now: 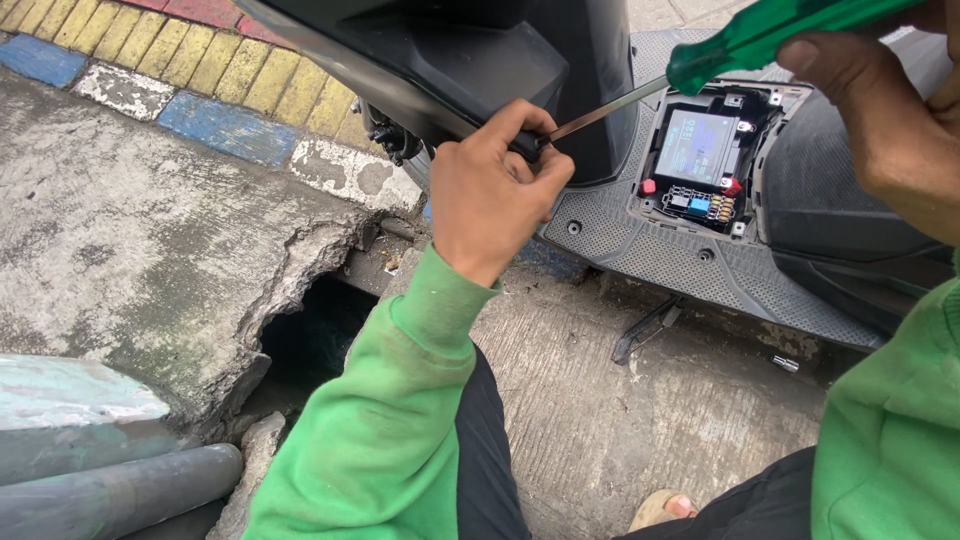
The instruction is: The person uses a green screwdriver to unscrew fasteners on the front fairing and lower side panels of a black scooter. They remove the screws and place them on the ground while working on the vehicle's bodywork.
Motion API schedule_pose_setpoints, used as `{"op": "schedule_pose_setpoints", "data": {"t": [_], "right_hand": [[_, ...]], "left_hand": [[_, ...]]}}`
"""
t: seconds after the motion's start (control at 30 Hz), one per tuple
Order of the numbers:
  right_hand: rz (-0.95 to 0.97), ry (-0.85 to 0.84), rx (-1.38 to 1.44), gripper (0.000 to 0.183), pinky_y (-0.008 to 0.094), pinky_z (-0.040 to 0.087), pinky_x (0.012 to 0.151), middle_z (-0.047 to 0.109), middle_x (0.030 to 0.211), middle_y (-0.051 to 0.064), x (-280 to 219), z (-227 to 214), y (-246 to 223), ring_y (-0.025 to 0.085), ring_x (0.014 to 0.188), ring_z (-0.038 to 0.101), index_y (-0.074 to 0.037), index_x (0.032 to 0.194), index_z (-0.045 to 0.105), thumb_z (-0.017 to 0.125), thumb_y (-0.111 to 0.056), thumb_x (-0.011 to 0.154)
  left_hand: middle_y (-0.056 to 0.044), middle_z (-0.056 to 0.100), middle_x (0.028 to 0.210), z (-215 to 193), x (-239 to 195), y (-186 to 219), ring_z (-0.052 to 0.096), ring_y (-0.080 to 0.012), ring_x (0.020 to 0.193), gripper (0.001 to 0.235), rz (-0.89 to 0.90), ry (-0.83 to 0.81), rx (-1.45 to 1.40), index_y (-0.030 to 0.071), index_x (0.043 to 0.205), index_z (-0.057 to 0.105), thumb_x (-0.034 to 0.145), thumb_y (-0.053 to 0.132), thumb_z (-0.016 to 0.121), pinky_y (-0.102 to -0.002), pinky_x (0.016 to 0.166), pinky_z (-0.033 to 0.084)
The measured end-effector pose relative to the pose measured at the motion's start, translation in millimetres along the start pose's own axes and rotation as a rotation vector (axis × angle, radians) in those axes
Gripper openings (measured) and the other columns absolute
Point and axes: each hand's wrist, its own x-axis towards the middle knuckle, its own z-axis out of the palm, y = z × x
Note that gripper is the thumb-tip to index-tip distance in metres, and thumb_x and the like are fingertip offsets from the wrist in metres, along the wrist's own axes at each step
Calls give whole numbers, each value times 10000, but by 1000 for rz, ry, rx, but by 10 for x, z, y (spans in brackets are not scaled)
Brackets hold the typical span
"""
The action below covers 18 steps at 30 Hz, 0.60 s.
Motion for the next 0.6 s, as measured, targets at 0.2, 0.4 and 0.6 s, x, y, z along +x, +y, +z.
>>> {"op": "schedule_pose_setpoints", "data": {"t": [0.2, 0.4, 0.6], "right_hand": [[370, 98, -120, 541, 485, 460, 928, 562, 1429, 262, 88, 214, -4, 426, 1233, 557, 14, 1486, 515, 841, -310, 1200], [86, -14, 18, 364, 511, 466, 1082, 580, 1422, 326, 116, 9, -159, 431, 1262, 586, 171, 1534, 521, 760, -41, 1360], [364, -70, -50, 252, 481, 405, 1073, 478, 1620, 161, 136, 7, -18, 362, 1455, 458, -140, 1372, 696, 736, -333, 1215]], "left_hand": [[124, 444, 388, 76, -24, 9, 419, -63, 341, 63, 9, 71, 166, 196, 877, 605, 821, 168, 610, -270, 486, 469], [96, 611, 399, -38, 14, 170, 587, -15, 347, 134, -119, -28, 11, 187, 885, 626, 833, 142, 511, -205, 536, 551], [29, 611, 402, -174, 38, 110, 656, -54, 364, 203, -90, -136, -170, 145, 939, 713, 916, 78, 523, -154, 417, 494]]}}
